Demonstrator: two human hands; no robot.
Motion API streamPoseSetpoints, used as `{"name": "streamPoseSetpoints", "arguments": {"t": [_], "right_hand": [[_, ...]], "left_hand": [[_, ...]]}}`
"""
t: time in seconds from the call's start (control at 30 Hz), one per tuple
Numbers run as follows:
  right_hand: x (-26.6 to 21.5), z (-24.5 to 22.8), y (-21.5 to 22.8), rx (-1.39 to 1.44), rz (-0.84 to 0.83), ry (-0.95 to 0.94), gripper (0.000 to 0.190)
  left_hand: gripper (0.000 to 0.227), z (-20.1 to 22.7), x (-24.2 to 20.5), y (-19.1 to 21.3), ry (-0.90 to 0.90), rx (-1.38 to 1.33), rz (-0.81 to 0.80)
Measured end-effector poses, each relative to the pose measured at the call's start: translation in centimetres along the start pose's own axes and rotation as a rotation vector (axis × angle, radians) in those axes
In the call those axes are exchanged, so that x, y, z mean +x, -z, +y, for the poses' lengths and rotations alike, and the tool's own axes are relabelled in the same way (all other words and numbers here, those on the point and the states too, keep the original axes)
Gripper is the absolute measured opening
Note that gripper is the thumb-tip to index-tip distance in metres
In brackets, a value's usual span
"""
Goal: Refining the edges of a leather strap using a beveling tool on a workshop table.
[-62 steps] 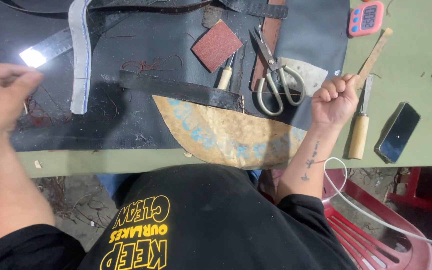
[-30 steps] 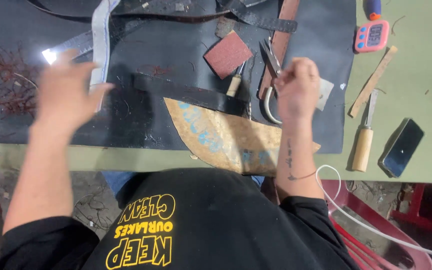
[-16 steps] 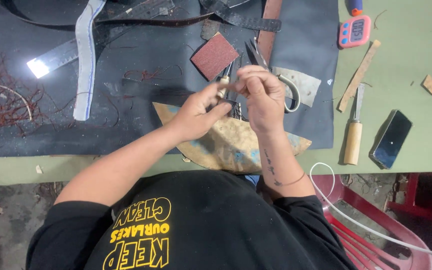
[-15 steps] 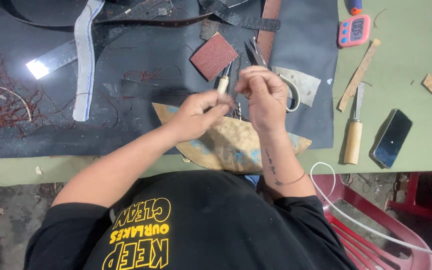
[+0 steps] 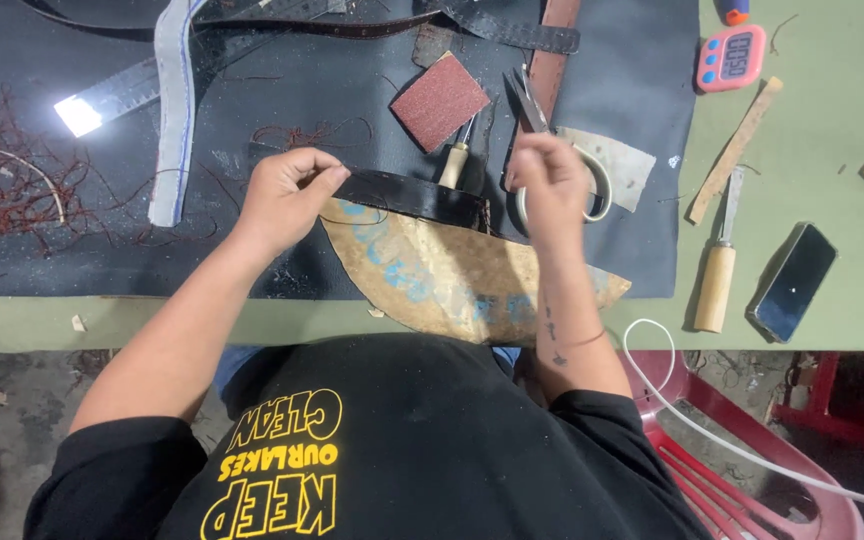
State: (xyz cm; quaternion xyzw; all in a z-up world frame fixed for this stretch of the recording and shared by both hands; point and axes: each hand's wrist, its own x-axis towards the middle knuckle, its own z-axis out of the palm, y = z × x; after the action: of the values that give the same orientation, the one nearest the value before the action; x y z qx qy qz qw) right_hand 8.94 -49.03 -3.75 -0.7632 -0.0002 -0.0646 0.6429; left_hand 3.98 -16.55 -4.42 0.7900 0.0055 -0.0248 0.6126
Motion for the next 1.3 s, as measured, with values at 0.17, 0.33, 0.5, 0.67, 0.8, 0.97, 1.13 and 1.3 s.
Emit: {"name": "streamPoseSetpoints", "arguments": {"t": [0.17, 0.33, 0.5, 0.67, 0.8, 0.97, 1.13, 1.3], "right_hand": [[-1.5, 1.1, -2.9, -0.233, -0.217, 0.14, 0.022], [-2.0, 1.0, -4.4, -0.339, -0.313, 0.209, 0.022], [-1.2, 2.3, -3.9, -0.496, -0.201, 0.28, 0.025], [-1.7, 1.2, -1.9, -0.561, -0.064, 0.455, 0.018], [-0.6, 4.2, 1.6, -0.742, -0.023, 0.559, 0.032], [0.0, 4.5, 3.6, -0.869, -0.099, 0.459, 0.035], [0.4, 4.9, 3.6, -0.866, -0.082, 0.378, 0.037], [-0.7, 5.5, 2.6, -0.755, -0.024, 0.523, 0.039]], "left_hand": [[0.01, -2.9, 0.2, -1.1, 0.004, 0.004, 0.107], [0.009, -4.2, -0.5, -1.7, 0.007, 0.014, 0.154], [0.007, -5.4, -0.6, -1.7, -0.162, 0.042, 0.222], [0.009, -5.0, -0.9, -2.6, -0.312, 0.149, 0.272], [0.022, -4.4, -0.9, -3.1, -0.43, 0.358, 0.286], [0.055, 1.4, -1.1, -3.2, -0.388, 0.657, -0.095], [0.032, 1.1, -0.7, -3.8, -0.241, 0.958, -0.305], [0.015, -4.4, -0.7, -4.2, -0.465, 1.022, -0.05]]}}
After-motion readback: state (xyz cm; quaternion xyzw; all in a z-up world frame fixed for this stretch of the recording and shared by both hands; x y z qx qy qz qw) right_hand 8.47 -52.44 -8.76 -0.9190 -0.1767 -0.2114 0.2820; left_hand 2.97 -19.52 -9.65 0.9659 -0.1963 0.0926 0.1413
